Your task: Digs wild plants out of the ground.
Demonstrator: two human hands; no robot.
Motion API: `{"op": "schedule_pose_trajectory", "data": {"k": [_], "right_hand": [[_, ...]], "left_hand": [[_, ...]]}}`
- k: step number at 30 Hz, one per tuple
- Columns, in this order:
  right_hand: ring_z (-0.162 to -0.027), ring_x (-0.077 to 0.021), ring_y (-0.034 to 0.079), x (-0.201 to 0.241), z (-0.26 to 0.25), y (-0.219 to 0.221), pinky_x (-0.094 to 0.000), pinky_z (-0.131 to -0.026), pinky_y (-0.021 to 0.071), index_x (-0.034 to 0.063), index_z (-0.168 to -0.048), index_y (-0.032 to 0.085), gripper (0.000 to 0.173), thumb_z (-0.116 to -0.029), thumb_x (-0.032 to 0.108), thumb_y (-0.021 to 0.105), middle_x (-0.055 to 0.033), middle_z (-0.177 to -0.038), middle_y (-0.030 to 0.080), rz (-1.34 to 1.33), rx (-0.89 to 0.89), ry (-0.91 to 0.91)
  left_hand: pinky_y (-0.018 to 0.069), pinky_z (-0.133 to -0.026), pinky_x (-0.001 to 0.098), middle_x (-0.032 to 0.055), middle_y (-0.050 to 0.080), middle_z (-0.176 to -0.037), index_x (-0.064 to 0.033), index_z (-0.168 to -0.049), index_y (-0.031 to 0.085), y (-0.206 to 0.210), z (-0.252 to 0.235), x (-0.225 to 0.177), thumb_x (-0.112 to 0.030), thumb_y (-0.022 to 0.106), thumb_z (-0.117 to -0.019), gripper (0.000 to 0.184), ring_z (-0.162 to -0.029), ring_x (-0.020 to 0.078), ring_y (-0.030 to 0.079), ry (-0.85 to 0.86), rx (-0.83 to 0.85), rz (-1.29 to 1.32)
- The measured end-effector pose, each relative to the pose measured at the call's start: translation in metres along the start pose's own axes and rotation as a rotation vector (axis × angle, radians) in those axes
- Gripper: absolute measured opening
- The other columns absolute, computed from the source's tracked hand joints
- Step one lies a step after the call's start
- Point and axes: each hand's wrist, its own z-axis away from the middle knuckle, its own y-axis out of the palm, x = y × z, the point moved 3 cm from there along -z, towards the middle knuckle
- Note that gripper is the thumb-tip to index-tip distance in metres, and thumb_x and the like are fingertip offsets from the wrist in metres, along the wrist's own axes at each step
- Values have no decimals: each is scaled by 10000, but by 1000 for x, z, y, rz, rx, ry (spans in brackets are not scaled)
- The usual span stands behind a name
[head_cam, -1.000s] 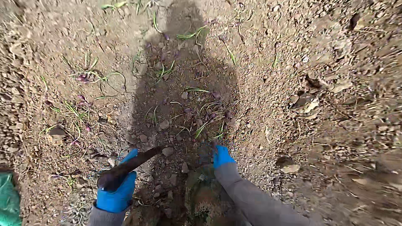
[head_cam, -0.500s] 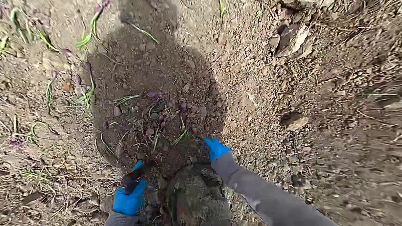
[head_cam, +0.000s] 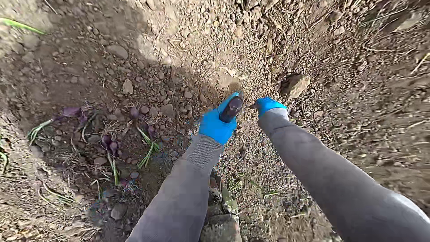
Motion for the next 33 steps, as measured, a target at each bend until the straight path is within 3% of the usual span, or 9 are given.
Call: {"op": "schedule_pose_trajectory", "data": {"k": [3,8,11,16,20,23,25,30,33], "right_hand": [[-1234,-476,622,48,-10,8,-748,-911,495,146,-1334,660,343,-1001,91,604,-203,-1419,609,30,51,-93],[-1291,-459,589,100,9,25,-673,-970,512,113,-1523,495,635,-921,60,693,-236,-1601,406,21,284,-93],[-1210,-482,630,97,25,38,-672,-922,540,84,-1497,492,646,-889,-51,667,-218,-1605,390,-119,131,-154],[-1304,-512,555,128,60,36,-708,-1028,442,46,-1452,569,399,-1055,62,535,-303,-1464,529,-14,346,-322],[-1308,-437,579,172,78,59,-627,-1015,501,-18,-1353,604,405,-979,128,657,-259,-1441,562,220,499,-272],[-1385,-473,500,163,80,64,-649,-1083,438,-40,-1511,447,612,-946,8,675,-293,-1549,439,178,520,-283],[-1362,-476,528,158,80,58,-658,-1095,419,-23,-1502,472,533,-986,-8,603,-294,-1498,512,133,462,-306],[-1415,-426,490,196,95,15,-598,-1156,373,-4,-1431,577,434,-1027,146,619,-248,-1495,543,250,457,-316],[-1232,-401,610,186,96,24,-608,-994,478,64,-1166,748,370,-962,339,607,-177,-1280,684,257,4,-568]], "left_hand": [[526,-925,569,140,710,-1185,-279,-1508,520,24,-37,28,-153,671,-945,597,-1067,295,681,-122,153,-147],[552,-608,395,40,688,-842,-167,-1192,709,-44,35,-9,-171,712,-911,281,-709,145,648,-40,38,-85],[567,-739,363,1,737,-979,-256,-1360,666,-52,50,24,-94,702,-880,508,-819,88,673,-66,-20,-38],[478,-554,272,11,609,-707,-39,-954,676,-54,48,54,-35,710,-901,63,-585,71,543,-197,-119,184],[584,-654,260,-70,734,-902,-330,-1390,639,-91,121,10,-110,784,-813,634,-732,28,664,-63,-130,115],[589,-720,264,-97,743,-959,-361,-1417,612,-100,148,31,-156,785,-803,670,-798,4,676,-62,-192,74],[603,-802,264,-58,740,-1159,-249,-1397,639,-103,139,65,-46,753,-842,602,-885,24,694,-90,-187,212],[597,-795,212,-1,754,-1032,-34,-1196,708,-139,183,51,-24,758,-822,377,-844,29,695,36,-336,349],[559,-896,178,15,746,-979,74,-1057,701,-153,218,33,-11,727,-846,229,-929,-17,675,71,-406,234]]}}
